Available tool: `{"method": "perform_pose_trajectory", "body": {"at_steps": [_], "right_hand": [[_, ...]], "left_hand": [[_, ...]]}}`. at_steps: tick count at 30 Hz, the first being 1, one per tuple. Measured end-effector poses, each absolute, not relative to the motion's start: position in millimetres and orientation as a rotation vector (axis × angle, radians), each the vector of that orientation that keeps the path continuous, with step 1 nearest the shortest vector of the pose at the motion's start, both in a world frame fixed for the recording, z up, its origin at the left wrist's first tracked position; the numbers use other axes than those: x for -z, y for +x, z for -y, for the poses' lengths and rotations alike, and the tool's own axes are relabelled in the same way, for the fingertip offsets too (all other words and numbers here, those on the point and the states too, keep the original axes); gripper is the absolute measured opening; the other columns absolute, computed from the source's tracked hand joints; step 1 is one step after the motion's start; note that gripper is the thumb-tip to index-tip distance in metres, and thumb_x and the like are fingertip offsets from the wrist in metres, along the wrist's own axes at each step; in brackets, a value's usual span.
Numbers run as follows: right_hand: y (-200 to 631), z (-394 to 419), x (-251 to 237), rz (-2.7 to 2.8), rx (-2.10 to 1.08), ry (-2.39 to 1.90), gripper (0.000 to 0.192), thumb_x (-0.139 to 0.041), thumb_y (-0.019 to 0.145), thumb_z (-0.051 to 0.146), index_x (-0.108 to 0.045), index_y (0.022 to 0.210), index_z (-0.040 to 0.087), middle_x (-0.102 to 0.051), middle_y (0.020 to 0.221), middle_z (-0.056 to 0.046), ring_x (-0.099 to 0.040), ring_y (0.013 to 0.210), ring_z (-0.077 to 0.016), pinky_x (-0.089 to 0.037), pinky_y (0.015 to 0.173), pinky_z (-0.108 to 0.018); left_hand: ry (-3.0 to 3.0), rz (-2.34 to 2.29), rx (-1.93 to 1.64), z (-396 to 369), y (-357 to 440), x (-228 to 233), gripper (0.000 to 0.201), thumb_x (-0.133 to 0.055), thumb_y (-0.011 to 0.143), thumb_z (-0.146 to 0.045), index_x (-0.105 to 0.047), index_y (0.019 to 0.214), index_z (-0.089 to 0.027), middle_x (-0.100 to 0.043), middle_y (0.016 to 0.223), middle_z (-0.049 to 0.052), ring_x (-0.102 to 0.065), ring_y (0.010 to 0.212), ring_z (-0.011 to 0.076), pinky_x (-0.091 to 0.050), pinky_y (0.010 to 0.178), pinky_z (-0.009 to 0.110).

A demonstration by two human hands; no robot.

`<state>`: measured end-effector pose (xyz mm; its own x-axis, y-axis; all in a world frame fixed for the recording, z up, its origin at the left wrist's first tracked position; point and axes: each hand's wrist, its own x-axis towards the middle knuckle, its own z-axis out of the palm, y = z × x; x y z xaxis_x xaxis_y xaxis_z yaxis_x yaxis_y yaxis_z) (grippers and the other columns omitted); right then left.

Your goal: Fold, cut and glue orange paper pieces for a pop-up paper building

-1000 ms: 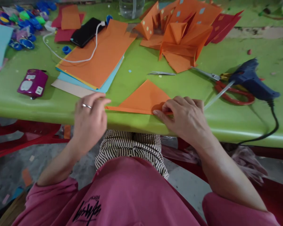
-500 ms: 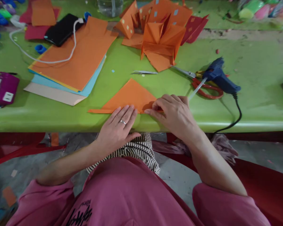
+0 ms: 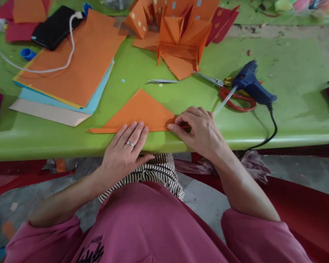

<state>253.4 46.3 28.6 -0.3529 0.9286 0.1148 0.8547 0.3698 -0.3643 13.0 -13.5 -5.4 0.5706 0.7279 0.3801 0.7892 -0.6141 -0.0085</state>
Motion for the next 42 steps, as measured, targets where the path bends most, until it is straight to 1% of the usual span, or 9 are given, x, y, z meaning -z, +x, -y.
{"method": "perform_pose_trajectory", "body": {"at_steps": [5, 10, 19, 22, 25, 29, 32, 34, 42], "right_hand": [[257, -46, -28, 2.295, -0.324, -1.633, 0.031, -0.061, 0.092, 0.048, -0.059, 0.075, 0.021, -0.063, 0.083, -0.005, -0.055, 0.085, -0.0235, -0.036, 0.078, -0.038], [259, -42, -29, 2.313, -0.248, -1.697, 0.031, -0.058, 0.093, 0.048, -0.06, 0.079, 0.021, -0.062, 0.085, -0.007, -0.055, 0.089, -0.0256, -0.037, 0.08, -0.039], [268, -34, -34, 2.358, -0.031, -1.867, 0.025, -0.05, 0.096, 0.04, -0.063, 0.088, 0.02, -0.063, 0.09, -0.011, -0.054, 0.092, -0.0302, -0.036, 0.079, -0.043], [272, -27, -40, 2.285, 0.169, -1.88, 0.022, -0.049, 0.096, 0.033, -0.064, 0.102, 0.019, -0.065, 0.102, -0.015, -0.054, 0.099, -0.0344, -0.035, 0.082, -0.047], [268, -13, -45, 2.186, 0.317, -1.821, 0.028, -0.045, 0.098, 0.026, -0.063, 0.118, 0.018, -0.066, 0.115, -0.017, -0.056, 0.104, -0.0344, -0.036, 0.085, -0.048], [240, 10, -32, 2.388, 0.231, -1.376, 0.034, -0.046, 0.101, 0.026, -0.06, 0.13, 0.017, -0.069, 0.127, -0.012, -0.061, 0.114, -0.0257, -0.042, 0.098, -0.043], [215, 18, -9, 2.481, 0.211, -1.291, 0.06, -0.046, 0.1, 0.046, -0.048, 0.144, 0.005, -0.056, 0.146, -0.019, -0.047, 0.139, -0.0284, -0.034, 0.117, -0.046], [208, 18, 4, 2.479, 0.197, -1.324, 0.071, -0.042, 0.1, 0.053, -0.039, 0.15, 0.003, -0.05, 0.151, -0.02, -0.041, 0.145, -0.0287, -0.028, 0.122, -0.047], [254, 13, 9, 2.368, 0.315, -1.455, 0.077, -0.052, 0.097, 0.052, -0.029, 0.157, 0.009, -0.053, 0.148, -0.019, -0.05, 0.139, -0.0315, -0.031, 0.121, -0.053]], "left_hand": [[-2.604, 1.356, 0.415, 17, 23, 2, 0.081, -0.046, 0.091, -0.069, -0.041, 0.152, -0.016, -0.056, 0.143, 0.023, -0.056, 0.131, 0.0384, -0.041, 0.112, 0.055], [-2.618, 1.415, 0.409, 18, 26, 2, 0.077, -0.046, 0.091, -0.068, -0.042, 0.152, -0.02, -0.055, 0.144, 0.022, -0.054, 0.132, 0.037, -0.038, 0.115, 0.055], [-2.617, 1.416, 0.413, 17, 25, 6, 0.077, -0.049, 0.091, -0.066, -0.042, 0.152, -0.019, -0.055, 0.144, 0.022, -0.053, 0.133, 0.0374, -0.037, 0.114, 0.056], [-2.589, 1.397, 0.406, 17, 26, 6, 0.079, -0.05, 0.091, -0.065, -0.042, 0.151, -0.016, -0.055, 0.143, 0.024, -0.055, 0.131, 0.0379, -0.038, 0.114, 0.056], [-2.58, 1.382, 0.392, 16, 27, 7, 0.08, -0.051, 0.09, -0.067, -0.043, 0.151, -0.016, -0.055, 0.143, 0.024, -0.055, 0.13, 0.0378, -0.038, 0.114, 0.055], [-2.546, 1.368, 0.39, 17, 26, 10, 0.077, -0.051, 0.091, -0.065, -0.041, 0.151, -0.018, -0.056, 0.142, 0.021, -0.055, 0.13, 0.0361, -0.039, 0.114, 0.053], [-2.54, 1.396, 0.376, 19, 27, 11, 0.068, -0.052, 0.094, -0.058, -0.043, 0.15, -0.02, -0.056, 0.144, 0.019, -0.054, 0.133, 0.0348, -0.037, 0.115, 0.052], [-2.553, 1.411, 0.368, 19, 27, 12, 0.063, -0.052, 0.096, -0.055, -0.045, 0.149, -0.02, -0.055, 0.145, 0.018, -0.053, 0.134, 0.0342, -0.036, 0.117, 0.052], [-2.479, 1.468, 0.52, 22, -9, 12, 0.088, -0.049, 0.094, -0.063, -0.026, 0.157, -0.006, -0.053, 0.147, 0.022, -0.051, 0.137, 0.0338, -0.036, 0.118, 0.044]]}}
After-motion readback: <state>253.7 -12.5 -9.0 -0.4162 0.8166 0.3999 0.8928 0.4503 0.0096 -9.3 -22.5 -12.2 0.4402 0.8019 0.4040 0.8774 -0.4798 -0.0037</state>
